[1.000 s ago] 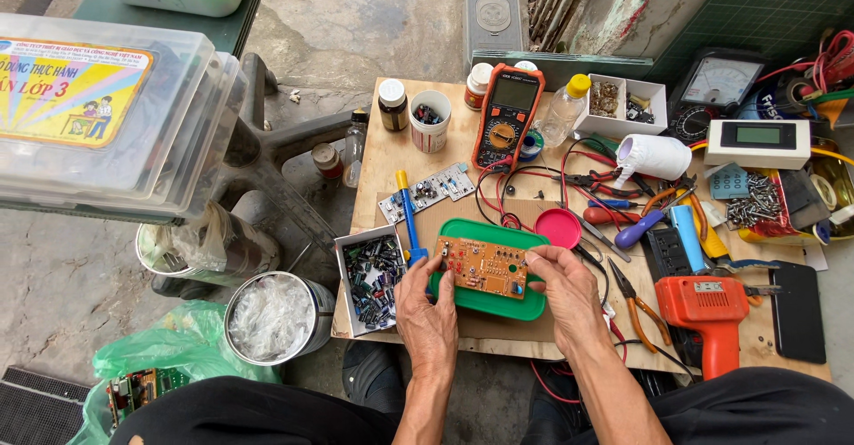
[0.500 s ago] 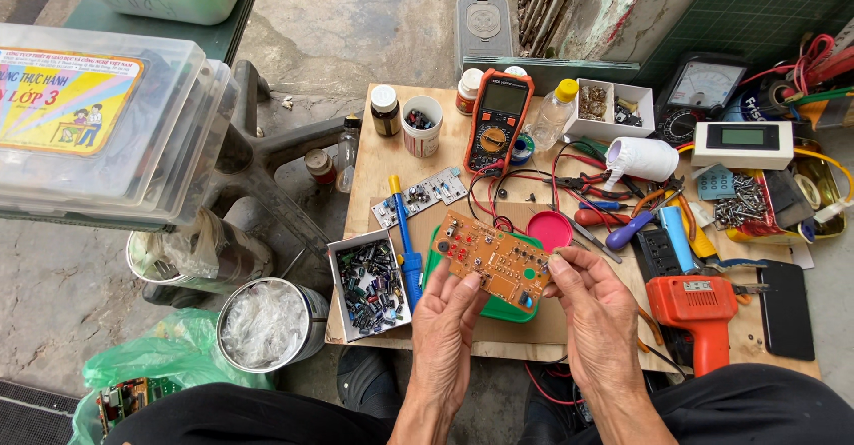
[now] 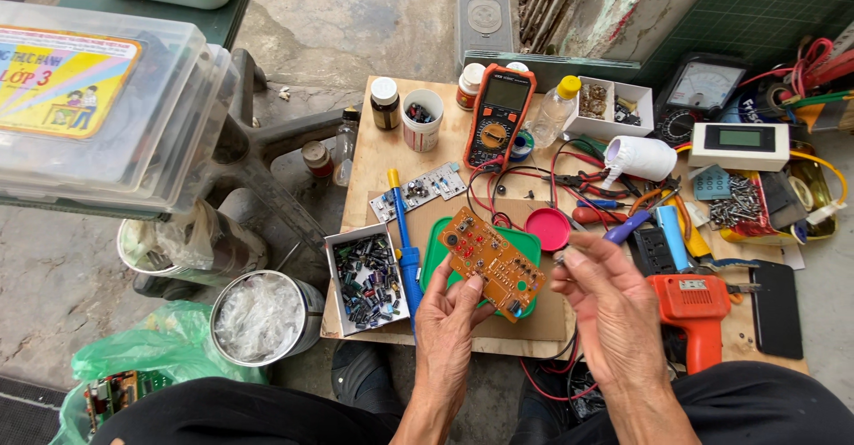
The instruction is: The person removes a small electronic component from a circuit board using a soldering iron and a heat gun. They then use a multimeter to test the component and the board, and finally place the component back onto the board.
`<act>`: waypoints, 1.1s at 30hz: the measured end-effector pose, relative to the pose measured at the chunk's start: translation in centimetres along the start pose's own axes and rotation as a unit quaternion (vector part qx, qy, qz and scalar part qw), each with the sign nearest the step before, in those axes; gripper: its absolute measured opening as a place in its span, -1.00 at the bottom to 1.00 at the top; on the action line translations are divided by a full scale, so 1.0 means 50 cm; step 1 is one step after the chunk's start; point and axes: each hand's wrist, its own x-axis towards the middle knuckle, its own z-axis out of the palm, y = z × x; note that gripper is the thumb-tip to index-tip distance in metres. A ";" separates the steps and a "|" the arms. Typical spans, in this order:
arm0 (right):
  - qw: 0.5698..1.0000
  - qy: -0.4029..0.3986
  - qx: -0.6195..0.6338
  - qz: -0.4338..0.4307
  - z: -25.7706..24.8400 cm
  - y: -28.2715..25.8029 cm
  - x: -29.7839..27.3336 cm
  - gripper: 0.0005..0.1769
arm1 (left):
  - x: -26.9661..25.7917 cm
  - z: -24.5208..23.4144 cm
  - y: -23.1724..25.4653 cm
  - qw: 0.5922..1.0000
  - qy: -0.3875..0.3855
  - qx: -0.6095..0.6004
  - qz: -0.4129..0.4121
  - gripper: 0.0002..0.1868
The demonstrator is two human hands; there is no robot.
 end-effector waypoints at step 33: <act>0.918 -0.047 -0.389 -0.066 0.055 0.036 -0.024 -0.87 | -0.022 0.024 0.032 0.999 -0.023 0.029 -0.025 -0.45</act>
